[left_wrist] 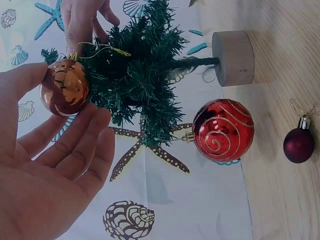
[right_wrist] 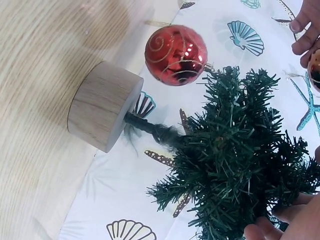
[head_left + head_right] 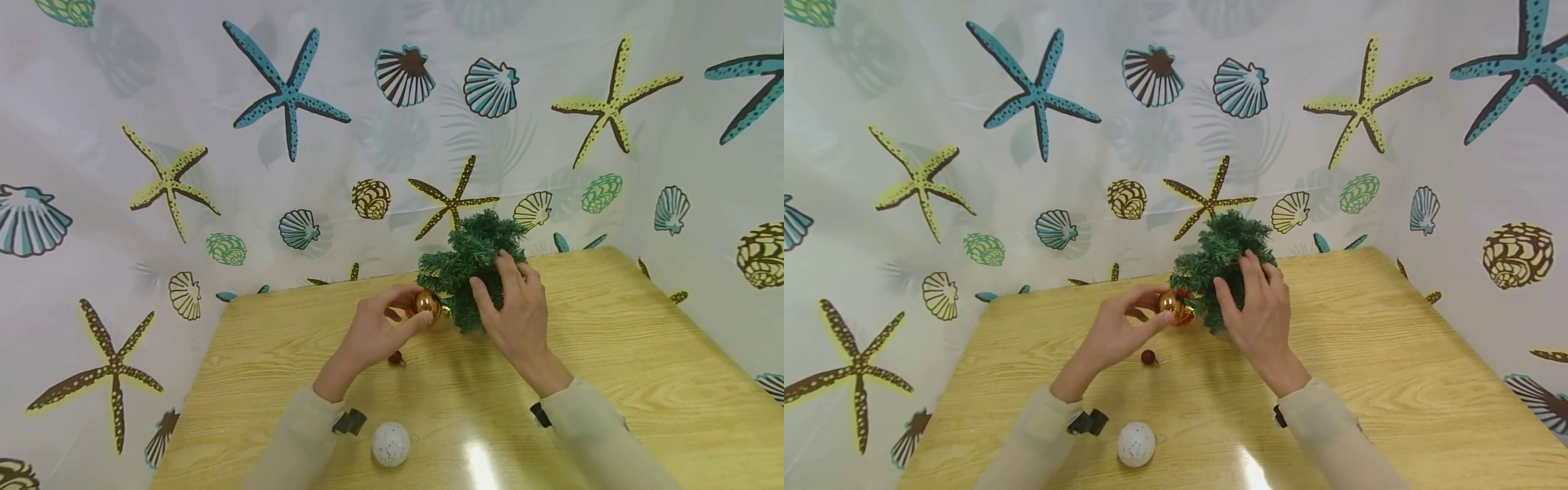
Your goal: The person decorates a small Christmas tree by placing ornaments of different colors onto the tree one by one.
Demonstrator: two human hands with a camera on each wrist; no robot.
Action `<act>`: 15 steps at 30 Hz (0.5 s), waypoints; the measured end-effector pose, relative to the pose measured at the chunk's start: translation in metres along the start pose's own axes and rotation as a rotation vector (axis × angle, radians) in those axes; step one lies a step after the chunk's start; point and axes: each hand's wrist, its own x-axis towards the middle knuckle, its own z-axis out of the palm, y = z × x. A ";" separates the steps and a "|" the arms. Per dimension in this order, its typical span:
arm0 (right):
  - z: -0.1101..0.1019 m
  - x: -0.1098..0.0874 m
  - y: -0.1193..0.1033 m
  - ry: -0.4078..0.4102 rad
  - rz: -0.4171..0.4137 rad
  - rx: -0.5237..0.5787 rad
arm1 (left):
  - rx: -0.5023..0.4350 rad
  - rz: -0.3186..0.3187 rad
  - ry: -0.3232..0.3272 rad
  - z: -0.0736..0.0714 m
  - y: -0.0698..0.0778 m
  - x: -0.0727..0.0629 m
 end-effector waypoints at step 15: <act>-0.001 0.002 -0.010 0.031 -0.040 -0.040 | -0.079 0.051 0.094 0.002 0.010 0.004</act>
